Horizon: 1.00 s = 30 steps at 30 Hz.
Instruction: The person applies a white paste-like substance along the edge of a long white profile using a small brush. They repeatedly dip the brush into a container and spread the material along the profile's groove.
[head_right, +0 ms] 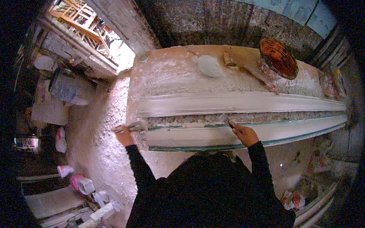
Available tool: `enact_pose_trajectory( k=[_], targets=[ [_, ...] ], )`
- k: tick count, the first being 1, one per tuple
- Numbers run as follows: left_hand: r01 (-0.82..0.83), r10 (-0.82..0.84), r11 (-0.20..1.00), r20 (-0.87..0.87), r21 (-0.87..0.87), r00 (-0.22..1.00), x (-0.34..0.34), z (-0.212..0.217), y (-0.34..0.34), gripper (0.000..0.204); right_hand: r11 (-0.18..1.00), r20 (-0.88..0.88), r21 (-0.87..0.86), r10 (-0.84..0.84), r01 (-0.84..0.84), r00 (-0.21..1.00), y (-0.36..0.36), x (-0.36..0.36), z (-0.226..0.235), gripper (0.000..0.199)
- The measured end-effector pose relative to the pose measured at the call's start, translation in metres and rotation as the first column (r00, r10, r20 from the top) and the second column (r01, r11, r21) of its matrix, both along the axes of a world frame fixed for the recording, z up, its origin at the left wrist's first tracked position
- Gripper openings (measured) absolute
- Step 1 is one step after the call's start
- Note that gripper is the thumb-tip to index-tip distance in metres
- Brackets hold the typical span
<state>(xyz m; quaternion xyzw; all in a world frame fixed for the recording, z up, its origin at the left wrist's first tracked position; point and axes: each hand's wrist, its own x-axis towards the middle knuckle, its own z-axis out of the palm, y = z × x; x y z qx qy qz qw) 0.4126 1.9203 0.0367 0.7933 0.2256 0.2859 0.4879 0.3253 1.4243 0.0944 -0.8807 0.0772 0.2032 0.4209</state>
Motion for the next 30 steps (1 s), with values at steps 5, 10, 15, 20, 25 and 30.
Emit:
enact_pose_trajectory(
  k=[5, 10, 15, 20, 25, 30],
  targets=[
    [0.011, -0.005, 0.955, -0.023, 0.295, 1.0, -0.007, 0.045, 0.006, 0.013, 0.946, 0.103, -0.275, 0.205, -0.17, 0.973, -0.006, 0.007, 0.017, 0.037],
    [0.239, -0.239, 0.971, -0.057, -0.014, 0.969, -0.004, 0.042, -0.126, 0.012, 0.819, -0.107, -0.384, 0.42, -0.427, 0.901, -0.026, 0.028, 0.029, 0.034],
    [0.332, -0.338, 0.936, -0.037, -0.114, 0.94, -0.017, 0.03, -0.184, 0.01, 0.812, -0.347, -0.207, 0.459, -0.545, 0.817, -0.031, 0.066, 0.013, 0.032],
    [0.027, -0.03, 0.992, 0.027, 0.121, 0.999, -0.024, 0.036, -0.125, 0.009, 0.742, -0.432, -0.188, 0.526, -0.643, 0.733, -0.024, 0.091, 0.018, 0.032],
    [-0.188, 0.176, 0.982, 0.226, 0.034, 0.958, -0.057, 0.045, -0.047, 0.013, 0.778, -0.43, -0.083, 0.536, -0.623, 0.726, -0.033, 0.098, 0.017, 0.03],
    [-0.241, 0.278, 0.955, 0.237, -0.171, 0.931, -0.089, 0.051, -0.056, 0.017, 0.841, -0.538, -0.003, 0.455, -0.542, 0.709, -0.058, 0.106, 0.023, 0.031]
  ],
)
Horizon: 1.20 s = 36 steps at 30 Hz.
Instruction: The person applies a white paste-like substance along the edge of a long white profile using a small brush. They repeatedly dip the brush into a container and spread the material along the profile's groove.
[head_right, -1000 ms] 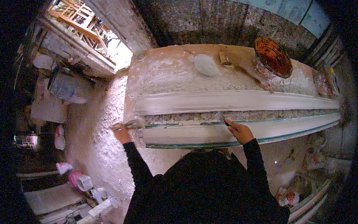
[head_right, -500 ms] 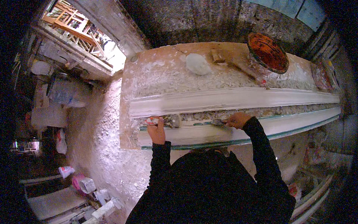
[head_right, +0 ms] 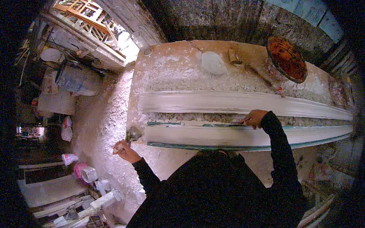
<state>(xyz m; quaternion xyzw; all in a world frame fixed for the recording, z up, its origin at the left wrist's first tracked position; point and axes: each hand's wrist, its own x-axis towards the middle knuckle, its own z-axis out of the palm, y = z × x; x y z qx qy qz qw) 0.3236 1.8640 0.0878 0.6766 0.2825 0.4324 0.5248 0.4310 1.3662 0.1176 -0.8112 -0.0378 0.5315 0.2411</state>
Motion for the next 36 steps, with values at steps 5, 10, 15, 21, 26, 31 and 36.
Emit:
enact_pose_trajectory(
  k=[5, 10, 15, 21, 26, 31, 36],
  targets=[
    [0.008, 0.001, 0.986, 0.057, -0.164, 0.998, 0.001, 0.001, -0.064, 0.019, 1.0, 0.092, 0.021, -0.013, 0.011, 0.996, 0.013, -0.007, -0.048, 0.035],
    [-0.027, 0.028, 0.97, 0.001, -0.241, 1.0, 0.002, -0.009, -0.1, 0.021, 0.967, 0.202, -0.019, 0.251, -0.252, 0.947, -0.017, -0.005, -0.033, 0.043],
    [-0.077, 0.125, 0.942, 0.13, -0.326, 0.984, 0.013, -0.023, -0.113, 0.033, 0.95, 0.31, -0.011, 0.3, -0.312, 0.902, -0.055, -0.018, -0.021, 0.048],
    [-0.097, 0.159, 0.949, 0.191, -0.3, 0.969, 0.033, -0.045, -0.132, 0.037, 0.959, 0.406, -0.056, 0.277, -0.278, 0.871, -0.083, -0.018, 0.01, 0.038],
    [-0.203, 0.23, 0.957, 0.112, -0.208, 0.967, 0.043, -0.07, -0.139, 0.036, 0.948, 0.44, -0.074, 0.308, -0.308, 0.843, -0.095, -0.004, 0.023, 0.033],
    [-0.241, 0.258, 0.954, 0.073, -0.18, 0.963, 0.052, -0.06, -0.151, 0.035, 0.954, 0.468, 0.071, 0.225, -0.29, 0.854, -0.106, -0.004, -0.011, 0.026],
    [-0.185, 0.213, 0.961, 0.119, -0.207, 0.97, 0.048, -0.073, -0.14, 0.036, 0.945, 0.44, 0.047, 0.271, -0.324, 0.856, -0.094, 0.006, -0.016, 0.023]
  ],
)
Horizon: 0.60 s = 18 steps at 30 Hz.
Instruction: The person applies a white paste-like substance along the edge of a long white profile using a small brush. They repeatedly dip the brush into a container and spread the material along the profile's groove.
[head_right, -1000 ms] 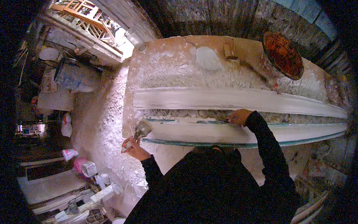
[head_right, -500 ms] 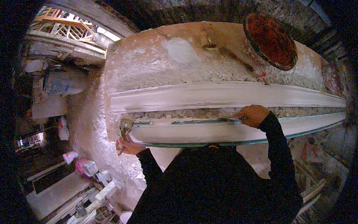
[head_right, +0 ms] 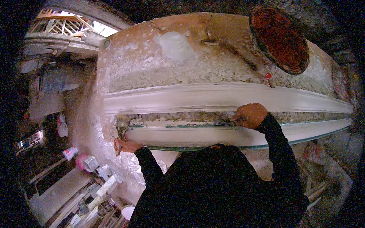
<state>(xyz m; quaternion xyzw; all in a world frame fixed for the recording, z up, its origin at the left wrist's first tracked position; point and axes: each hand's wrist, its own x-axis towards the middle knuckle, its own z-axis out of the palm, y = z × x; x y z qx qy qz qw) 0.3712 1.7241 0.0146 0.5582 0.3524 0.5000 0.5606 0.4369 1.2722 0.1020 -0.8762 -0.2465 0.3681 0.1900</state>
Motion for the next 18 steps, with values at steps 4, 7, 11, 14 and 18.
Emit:
enact_pose_trajectory(
  k=[4, 7, 11, 14, 18],
  targets=[
    [-0.017, 0.017, 1.0, -0.027, -0.018, 0.999, 0.0, 0.001, -0.001, 0.038, 1.0, -0.017, 0.012, -0.016, 0.016, 1.0, -0.006, 0.012, 0.006, 0.021],
    [-0.042, 0.041, 0.998, -0.022, -0.041, 0.999, 0.002, 0.002, -0.003, 0.041, 0.995, -0.02, 0.088, -0.044, 0.046, 0.999, 0.0, 0.019, 0.015, 0.019],
    [-0.009, 0.011, 1.0, -0.058, 0.03, 0.998, 0.003, -0.001, -0.001, 0.042, 0.997, -0.023, 0.072, -0.005, 0.007, 1.0, 0.036, 0.005, 0.004, 0.02],
    [-0.027, 0.032, 0.999, -0.13, 0.04, 0.991, -0.001, 0.002, 0.0, 0.041, 1.0, -0.022, 0.009, 0.007, -0.007, 1.0, 0.044, 0.015, 0.018, 0.022],
    [-0.061, 0.061, 0.997, -0.003, -0.056, 0.998, -0.002, -0.004, 0.004, 0.039, 0.992, 0.014, 0.122, -0.011, 0.009, 1.0, 0.06, 0.013, 0.016, 0.022]
  ],
)
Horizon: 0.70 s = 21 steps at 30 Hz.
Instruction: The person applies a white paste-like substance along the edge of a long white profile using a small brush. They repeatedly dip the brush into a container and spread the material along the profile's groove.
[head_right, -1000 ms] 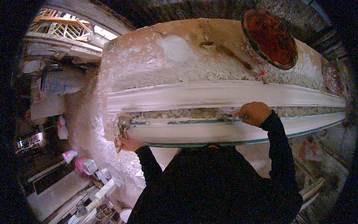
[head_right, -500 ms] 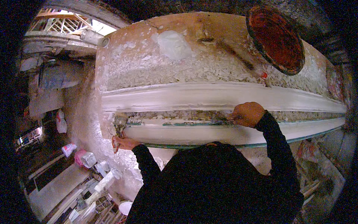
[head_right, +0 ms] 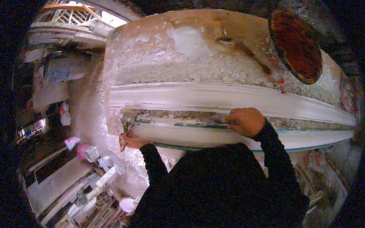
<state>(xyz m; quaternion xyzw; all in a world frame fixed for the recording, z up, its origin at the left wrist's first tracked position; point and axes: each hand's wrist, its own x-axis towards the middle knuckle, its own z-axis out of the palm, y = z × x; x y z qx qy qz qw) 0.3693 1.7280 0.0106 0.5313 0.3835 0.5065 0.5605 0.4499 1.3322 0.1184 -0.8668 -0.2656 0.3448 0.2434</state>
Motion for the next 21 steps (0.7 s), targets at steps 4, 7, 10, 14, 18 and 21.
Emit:
enact_pose_trajectory(
  k=[4, 7, 10, 14, 18, 21],
  targets=[
    [-0.088, 0.09, 0.995, 0.049, -0.039, 0.995, 0.004, 0.004, 0.0, 0.038, 0.999, 0.039, -0.016, 0.037, -0.036, 0.999, 0.027, -0.006, -0.008, 0.023],
    [-0.193, 0.203, 0.978, 0.133, -0.083, 0.97, 0.002, 0.016, 0.009, 0.046, 0.999, 0.014, 0.029, 0.036, -0.036, 0.999, 0.027, -0.004, -0.009, 0.023],
    [-0.224, 0.222, 0.974, 0.176, -0.006, 0.959, 0.001, 0.026, 0.019, 0.056, 0.999, -0.015, 0.033, 0.025, -0.025, 1.0, 0.028, 0.0, -0.006, 0.023],
    [-0.273, 0.266, 0.961, 0.124, 0.044, 0.956, 0.006, 0.026, 0.029, 0.062, 0.999, -0.003, 0.033, 0.023, -0.023, 1.0, 0.038, -0.004, -0.015, 0.023],
    [-0.358, 0.357, 0.932, 0.031, 0.05, 0.934, 0.007, 0.027, 0.042, 0.062, 0.997, 0.03, -0.059, 0.054, -0.052, 0.998, 0.053, -0.004, -0.014, 0.026],
    [-0.365, 0.368, 0.93, -0.073, 0.045, 0.927, 0.003, 0.03, 0.064, 0.06, 0.995, 0.013, -0.064, 0.071, -0.07, 0.997, 0.055, -0.002, -0.013, 0.024]
  ],
)
